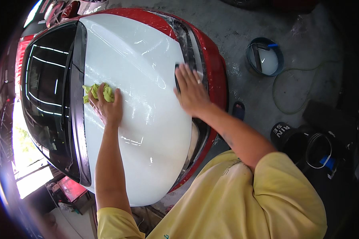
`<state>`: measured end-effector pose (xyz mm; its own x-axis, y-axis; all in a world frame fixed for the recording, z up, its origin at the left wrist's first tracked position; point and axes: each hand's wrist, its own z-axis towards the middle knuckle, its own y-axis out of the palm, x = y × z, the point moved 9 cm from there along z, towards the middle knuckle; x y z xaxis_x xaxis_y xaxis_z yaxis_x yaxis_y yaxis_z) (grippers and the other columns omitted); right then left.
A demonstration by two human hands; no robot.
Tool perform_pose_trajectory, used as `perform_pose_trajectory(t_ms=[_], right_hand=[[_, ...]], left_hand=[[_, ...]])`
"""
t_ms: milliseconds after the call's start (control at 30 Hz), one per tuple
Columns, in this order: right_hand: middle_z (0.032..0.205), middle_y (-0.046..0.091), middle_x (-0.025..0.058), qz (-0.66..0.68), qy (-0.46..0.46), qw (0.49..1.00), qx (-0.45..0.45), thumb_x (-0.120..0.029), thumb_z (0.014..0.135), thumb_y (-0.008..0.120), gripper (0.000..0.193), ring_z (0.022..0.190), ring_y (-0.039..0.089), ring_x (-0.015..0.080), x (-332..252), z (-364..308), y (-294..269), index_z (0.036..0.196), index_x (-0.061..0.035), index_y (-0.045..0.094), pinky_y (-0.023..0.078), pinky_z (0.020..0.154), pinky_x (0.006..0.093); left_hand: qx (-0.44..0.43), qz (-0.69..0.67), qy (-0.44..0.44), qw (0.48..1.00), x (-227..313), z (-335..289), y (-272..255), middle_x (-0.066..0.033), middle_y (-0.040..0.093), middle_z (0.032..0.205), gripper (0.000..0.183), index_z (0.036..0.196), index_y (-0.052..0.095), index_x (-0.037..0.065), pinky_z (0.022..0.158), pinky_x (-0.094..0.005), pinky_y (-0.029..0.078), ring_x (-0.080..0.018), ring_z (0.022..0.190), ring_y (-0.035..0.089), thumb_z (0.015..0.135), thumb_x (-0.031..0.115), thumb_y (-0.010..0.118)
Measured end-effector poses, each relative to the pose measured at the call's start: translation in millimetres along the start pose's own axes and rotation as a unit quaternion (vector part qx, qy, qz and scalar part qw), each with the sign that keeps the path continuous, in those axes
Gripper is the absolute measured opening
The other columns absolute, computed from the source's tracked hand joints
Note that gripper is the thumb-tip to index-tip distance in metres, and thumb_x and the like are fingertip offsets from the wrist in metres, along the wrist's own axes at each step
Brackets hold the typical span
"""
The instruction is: The person uses a small sanding block and a yellow cloth to wet-sand and wipe the white hood of a red car, periodically rinsing the tool in a blue bucket of water.
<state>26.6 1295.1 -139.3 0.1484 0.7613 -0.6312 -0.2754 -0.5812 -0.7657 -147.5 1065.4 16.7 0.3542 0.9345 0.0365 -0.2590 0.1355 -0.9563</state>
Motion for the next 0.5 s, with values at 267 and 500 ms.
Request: perform_pose_trajectory(t_ms=[267,500], right_hand=[[0.18,0.021,0.0214,0.005,-0.001,1.0,0.026,-0.041,0.116,0.039,0.07,0.169,0.016,0.0333,19,89,-39,0.171,0.0008,0.024,0.011,0.136,0.0583],[0.18,0.023,0.0197,-0.001,-0.035,0.999,0.024,-0.041,0.116,0.04,0.071,0.168,0.017,0.0334,9,56,-26,0.171,-0.0007,0.023,0.01,0.135,0.0629]], left_hand=[[-0.006,0.001,0.007,1.0,6,1,2,-0.0249,0.033,0.165,0.065,0.151,0.058,0.02,0.123,-0.0606,0.037,-0.0509,0.153,0.034,0.094,0.043,0.079],[0.002,-0.002,0.011,1.0,0,1,-1,-0.0267,0.033,0.164,0.064,0.151,0.059,0.021,0.122,-0.0614,0.036,-0.0501,0.153,0.035,0.094,0.043,0.078]])
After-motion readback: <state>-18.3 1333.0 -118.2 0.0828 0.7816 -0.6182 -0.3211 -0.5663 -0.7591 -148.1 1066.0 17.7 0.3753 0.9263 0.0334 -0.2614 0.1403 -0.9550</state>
